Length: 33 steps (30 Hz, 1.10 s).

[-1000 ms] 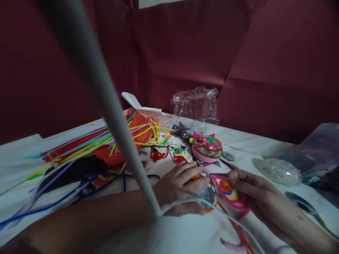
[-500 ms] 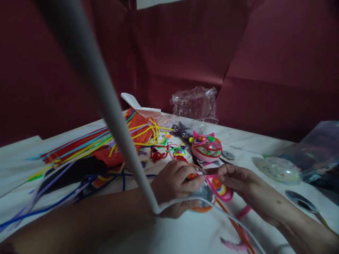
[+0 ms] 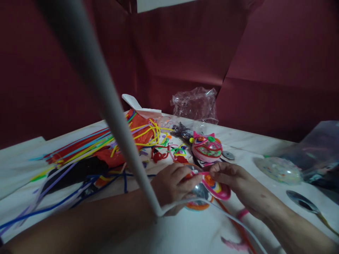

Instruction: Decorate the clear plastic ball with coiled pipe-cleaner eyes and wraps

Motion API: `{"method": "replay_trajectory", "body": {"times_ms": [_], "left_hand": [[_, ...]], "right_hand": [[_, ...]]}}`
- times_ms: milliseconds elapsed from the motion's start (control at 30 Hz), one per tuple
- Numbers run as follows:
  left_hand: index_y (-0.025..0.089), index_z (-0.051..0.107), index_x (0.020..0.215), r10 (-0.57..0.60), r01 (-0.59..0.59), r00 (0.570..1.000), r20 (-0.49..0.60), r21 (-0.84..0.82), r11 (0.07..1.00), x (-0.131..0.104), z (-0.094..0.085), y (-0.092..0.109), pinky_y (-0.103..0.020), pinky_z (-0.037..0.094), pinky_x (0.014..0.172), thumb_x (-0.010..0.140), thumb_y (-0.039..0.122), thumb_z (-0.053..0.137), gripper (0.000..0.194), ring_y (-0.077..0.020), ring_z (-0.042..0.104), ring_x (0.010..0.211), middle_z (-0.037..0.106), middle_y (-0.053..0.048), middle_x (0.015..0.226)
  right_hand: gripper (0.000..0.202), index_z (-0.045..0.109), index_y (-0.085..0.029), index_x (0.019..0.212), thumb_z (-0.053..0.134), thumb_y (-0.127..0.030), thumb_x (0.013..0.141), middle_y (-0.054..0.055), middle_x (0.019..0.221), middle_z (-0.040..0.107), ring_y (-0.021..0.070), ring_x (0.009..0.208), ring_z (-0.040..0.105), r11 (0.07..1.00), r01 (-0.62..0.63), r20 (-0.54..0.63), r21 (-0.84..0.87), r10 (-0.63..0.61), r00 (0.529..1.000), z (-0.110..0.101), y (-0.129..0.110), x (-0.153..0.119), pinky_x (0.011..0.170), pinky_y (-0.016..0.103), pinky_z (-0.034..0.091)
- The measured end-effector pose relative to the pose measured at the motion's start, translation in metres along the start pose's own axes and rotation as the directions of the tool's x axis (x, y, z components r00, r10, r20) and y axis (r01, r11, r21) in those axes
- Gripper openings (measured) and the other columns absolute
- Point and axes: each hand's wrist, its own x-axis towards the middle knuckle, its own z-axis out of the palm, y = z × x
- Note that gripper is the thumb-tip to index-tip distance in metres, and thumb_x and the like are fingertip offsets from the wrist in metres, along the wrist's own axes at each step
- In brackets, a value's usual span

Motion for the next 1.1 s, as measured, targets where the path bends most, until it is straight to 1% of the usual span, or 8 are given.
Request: {"method": "replay_trajectory", "body": {"times_ms": [133, 233, 300, 433, 667, 900, 1033, 1100], "left_hand": [[0.009, 0.049, 0.122, -0.019, 0.018, 0.999, 0.044, 0.007, 1.000, -0.004, -0.002, 0.002, -0.038, 0.048, 0.091, 0.092, 0.039, 0.039, 0.044, -0.0224, 0.053, 0.105, 0.058, -0.014, 0.107], [0.009, 0.049, 0.120, -0.024, 0.024, 0.999, 0.027, 0.019, 1.000, -0.004, -0.002, 0.003, -0.038, 0.048, 0.091, 0.091, 0.040, 0.042, 0.043, -0.0225, 0.053, 0.106, 0.058, -0.014, 0.108], [0.009, 0.050, 0.118, -0.020, 0.020, 1.000, 0.013, 0.021, 1.000, -0.004, -0.003, 0.003, -0.037, 0.049, 0.090, 0.091, 0.039, 0.041, 0.041, -0.0223, 0.053, 0.104, 0.058, -0.014, 0.106], [0.010, 0.050, 0.120, -0.030, 0.029, 0.999, 0.044, 0.031, 0.999, -0.002, -0.005, 0.005, -0.037, 0.050, 0.085, 0.090, 0.039, 0.042, 0.043, -0.0222, 0.054, 0.099, 0.058, -0.012, 0.104], [0.013, 0.048, 0.124, -0.050, 0.050, 0.992, 0.116, 0.005, 0.999, -0.003, -0.008, 0.006, -0.039, 0.048, 0.088, 0.088, 0.042, 0.044, 0.045, -0.0227, 0.053, 0.101, 0.057, -0.012, 0.108], [0.013, 0.051, 0.121, -0.040, 0.040, 0.997, 0.063, 0.003, 0.999, -0.003, -0.004, 0.007, -0.039, 0.048, 0.087, 0.088, 0.041, 0.046, 0.043, -0.0227, 0.052, 0.099, 0.057, -0.011, 0.106], [0.014, 0.050, 0.122, -0.050, 0.051, 0.995, 0.090, -0.004, 0.999, -0.003, -0.004, 0.006, -0.039, 0.049, 0.087, 0.089, 0.041, 0.044, 0.044, -0.0228, 0.052, 0.100, 0.057, -0.011, 0.108], [0.014, 0.051, 0.120, -0.048, 0.048, 0.995, 0.083, 0.004, 0.999, -0.003, -0.006, 0.007, -0.039, 0.049, 0.086, 0.089, 0.042, 0.044, 0.043, -0.0227, 0.054, 0.099, 0.058, -0.011, 0.107]], "right_hand": [[0.040, 0.054, -0.017, 0.059, 0.076, -0.049, 0.052, -0.005, 0.048, 0.046, 0.0068, 0.041, 0.035, 0.999, 0.025, -0.044, 0.021, -0.024, 0.999, 0.008, 0.004, 0.000, 0.040, 0.021, 0.025], [0.045, 0.053, -0.017, 0.060, 0.075, -0.055, 0.052, -0.005, 0.048, 0.046, 0.0065, 0.041, 0.034, 0.999, 0.043, -0.094, 0.022, -0.041, 0.995, 0.013, 0.009, 0.000, 0.039, 0.020, 0.023], [0.047, 0.053, -0.017, 0.060, 0.075, -0.058, 0.052, -0.005, 0.047, 0.047, 0.0066, 0.041, 0.034, 0.999, 0.047, -0.101, 0.008, -0.046, 0.994, 0.014, 0.011, -0.001, 0.039, 0.020, 0.024], [0.050, 0.056, -0.016, 0.061, 0.076, -0.061, 0.051, -0.004, 0.050, 0.050, 0.0074, 0.043, 0.037, 0.998, 0.055, -0.065, -0.024, -0.057, 0.996, 0.012, 0.010, -0.002, 0.041, 0.020, 0.027], [0.045, 0.058, -0.017, 0.060, 0.076, -0.058, 0.055, -0.005, 0.050, 0.049, 0.0082, 0.044, 0.038, 0.993, 0.093, 0.052, -0.074, -0.090, 0.995, 0.001, 0.004, 0.000, 0.043, 0.021, 0.030], [0.047, 0.058, -0.016, 0.061, 0.076, -0.059, 0.056, -0.004, 0.054, 0.052, 0.0078, 0.047, 0.039, 0.986, 0.131, 0.125, -0.098, -0.119, 0.985, -0.006, 0.003, 0.005, 0.046, 0.021, 0.031], [0.047, 0.059, -0.016, 0.062, 0.075, -0.060, 0.058, -0.003, 0.053, 0.052, 0.0078, 0.046, 0.039, 0.983, 0.143, 0.119, -0.117, -0.129, 0.984, -0.007, 0.006, 0.007, 0.045, 0.021, 0.032], [0.047, 0.059, -0.016, 0.062, 0.075, -0.060, 0.058, -0.002, 0.054, 0.054, 0.0085, 0.046, 0.041, 0.980, 0.151, 0.103, -0.127, -0.139, 0.985, -0.005, 0.008, 0.009, 0.044, 0.021, 0.033]]}}
